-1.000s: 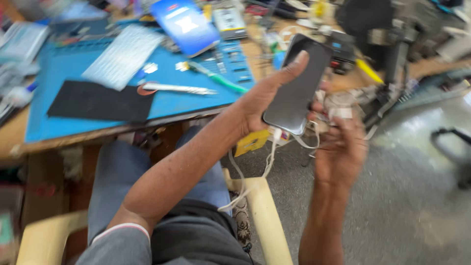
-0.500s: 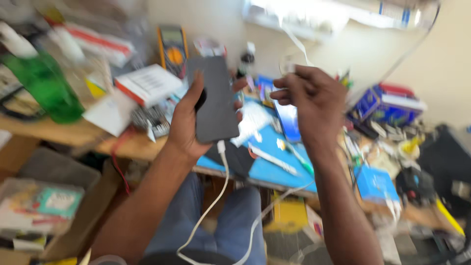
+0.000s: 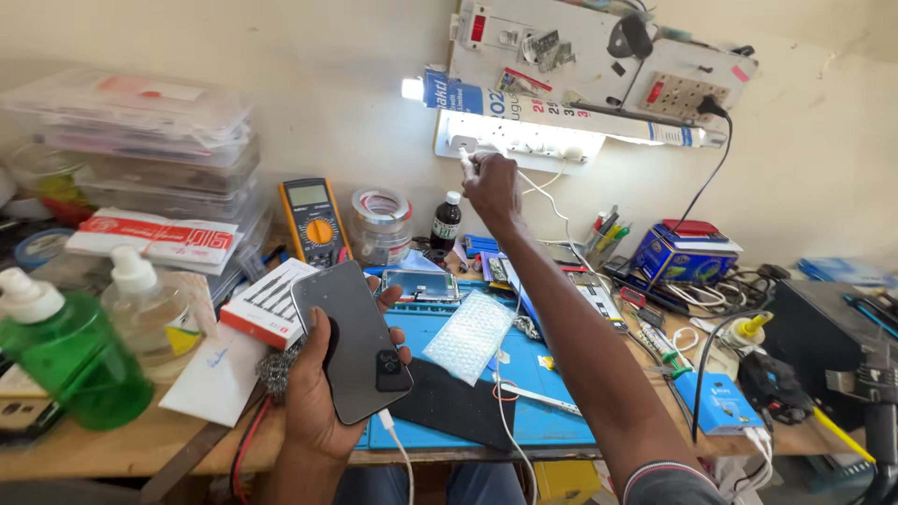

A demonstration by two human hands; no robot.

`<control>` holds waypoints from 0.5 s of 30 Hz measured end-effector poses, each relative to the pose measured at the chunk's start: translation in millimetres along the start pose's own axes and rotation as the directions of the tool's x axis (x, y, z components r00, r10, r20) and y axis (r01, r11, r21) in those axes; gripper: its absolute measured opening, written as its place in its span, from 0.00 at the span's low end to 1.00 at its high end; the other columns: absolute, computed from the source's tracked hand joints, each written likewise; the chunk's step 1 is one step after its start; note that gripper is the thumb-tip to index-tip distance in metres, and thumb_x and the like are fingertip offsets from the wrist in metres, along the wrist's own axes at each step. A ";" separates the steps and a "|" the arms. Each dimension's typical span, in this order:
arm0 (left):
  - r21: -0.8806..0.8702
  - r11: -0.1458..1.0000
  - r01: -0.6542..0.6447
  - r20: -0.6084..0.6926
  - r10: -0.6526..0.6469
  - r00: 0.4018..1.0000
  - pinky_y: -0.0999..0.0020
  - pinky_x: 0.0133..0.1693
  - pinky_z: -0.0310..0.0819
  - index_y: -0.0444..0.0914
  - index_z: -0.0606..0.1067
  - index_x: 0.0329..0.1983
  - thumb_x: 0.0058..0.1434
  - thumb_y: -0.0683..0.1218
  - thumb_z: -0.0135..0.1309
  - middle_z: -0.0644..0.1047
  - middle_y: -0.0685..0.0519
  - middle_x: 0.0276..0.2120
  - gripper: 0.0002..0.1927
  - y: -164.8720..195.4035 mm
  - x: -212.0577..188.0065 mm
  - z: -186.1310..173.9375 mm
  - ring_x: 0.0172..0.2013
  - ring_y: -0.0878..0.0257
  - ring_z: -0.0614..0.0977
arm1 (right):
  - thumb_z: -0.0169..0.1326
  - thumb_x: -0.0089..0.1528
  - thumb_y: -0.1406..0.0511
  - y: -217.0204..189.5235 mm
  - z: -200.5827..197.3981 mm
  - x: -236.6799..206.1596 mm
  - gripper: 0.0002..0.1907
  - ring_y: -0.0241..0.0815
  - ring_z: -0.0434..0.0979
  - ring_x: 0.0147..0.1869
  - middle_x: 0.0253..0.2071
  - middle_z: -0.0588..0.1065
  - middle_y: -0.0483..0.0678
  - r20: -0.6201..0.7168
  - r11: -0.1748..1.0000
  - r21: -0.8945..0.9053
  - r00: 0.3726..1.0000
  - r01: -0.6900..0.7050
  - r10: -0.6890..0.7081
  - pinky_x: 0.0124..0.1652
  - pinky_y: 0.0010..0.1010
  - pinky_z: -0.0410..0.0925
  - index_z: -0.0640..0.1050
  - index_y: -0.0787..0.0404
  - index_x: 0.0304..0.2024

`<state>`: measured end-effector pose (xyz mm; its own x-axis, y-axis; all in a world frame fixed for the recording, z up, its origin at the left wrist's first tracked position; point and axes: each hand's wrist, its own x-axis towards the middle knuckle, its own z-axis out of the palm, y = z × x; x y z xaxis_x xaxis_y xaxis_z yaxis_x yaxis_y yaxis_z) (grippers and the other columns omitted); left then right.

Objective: The person holds a disassembled smartphone, repeatedly opens and closes the screen assembly, and connects a charging cable to test power. The person also picks up a separate screen assembly and examines it.

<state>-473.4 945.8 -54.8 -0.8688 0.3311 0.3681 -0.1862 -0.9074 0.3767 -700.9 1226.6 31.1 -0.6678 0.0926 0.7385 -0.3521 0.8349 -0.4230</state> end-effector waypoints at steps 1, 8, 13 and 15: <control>-0.011 1.000 0.011 0.011 -0.011 1.000 0.54 0.45 0.82 0.35 0.62 0.71 0.71 0.60 0.46 0.71 0.38 0.62 0.33 4.8 5.0 -5.7 0.44 0.54 0.82 | 0.57 0.65 0.65 -5.4 6.9 0.6 0.10 0.42 0.84 0.24 0.21 0.79 0.55 0.000 1.000 0.000 1.000 -0.031 0.031 0.29 0.35 0.73 0.84 0.66 0.34; -0.076 0.996 0.055 0.043 -0.052 0.998 0.55 0.45 0.82 0.35 0.61 0.71 0.72 0.60 0.46 0.70 0.37 0.62 0.33 3.3 30.5 -39.0 0.45 0.53 0.82 | 0.57 0.65 0.66 -15.0 24.0 8.4 0.10 0.46 0.82 0.23 0.20 0.77 0.55 -0.055 0.999 -0.033 0.998 0.005 -0.007 0.28 0.39 0.72 0.82 0.65 0.31; -0.097 0.992 0.081 0.034 -0.078 0.996 0.55 0.45 0.83 0.34 0.61 0.71 0.72 0.61 0.44 0.70 0.38 0.61 0.34 10.5 42.4 -50.5 0.45 0.53 0.82 | 0.59 0.64 0.66 -12.9 28.3 20.7 0.10 0.52 0.80 0.22 0.18 0.76 0.56 -0.045 0.984 -0.163 0.995 0.075 -0.083 0.28 0.43 0.70 0.82 0.66 0.29; -0.084 0.992 0.090 0.013 -0.089 0.996 0.55 0.45 0.83 0.35 0.61 0.71 0.71 0.61 0.44 0.71 0.38 0.60 0.33 10.2 45.4 -55.0 0.45 0.53 0.82 | 0.60 0.63 0.66 -8.9 29.6 27.2 0.11 0.55 0.79 0.23 0.19 0.76 0.59 -0.021 0.975 -0.209 0.996 0.078 -0.084 0.29 0.45 0.70 0.82 0.67 0.28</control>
<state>-539.9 937.3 -81.0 -0.8425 0.4143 0.3443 -0.3017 -0.8924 0.3356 -735.3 1205.5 39.4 -0.6218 0.0338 0.7824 -0.2579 0.9345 -0.2453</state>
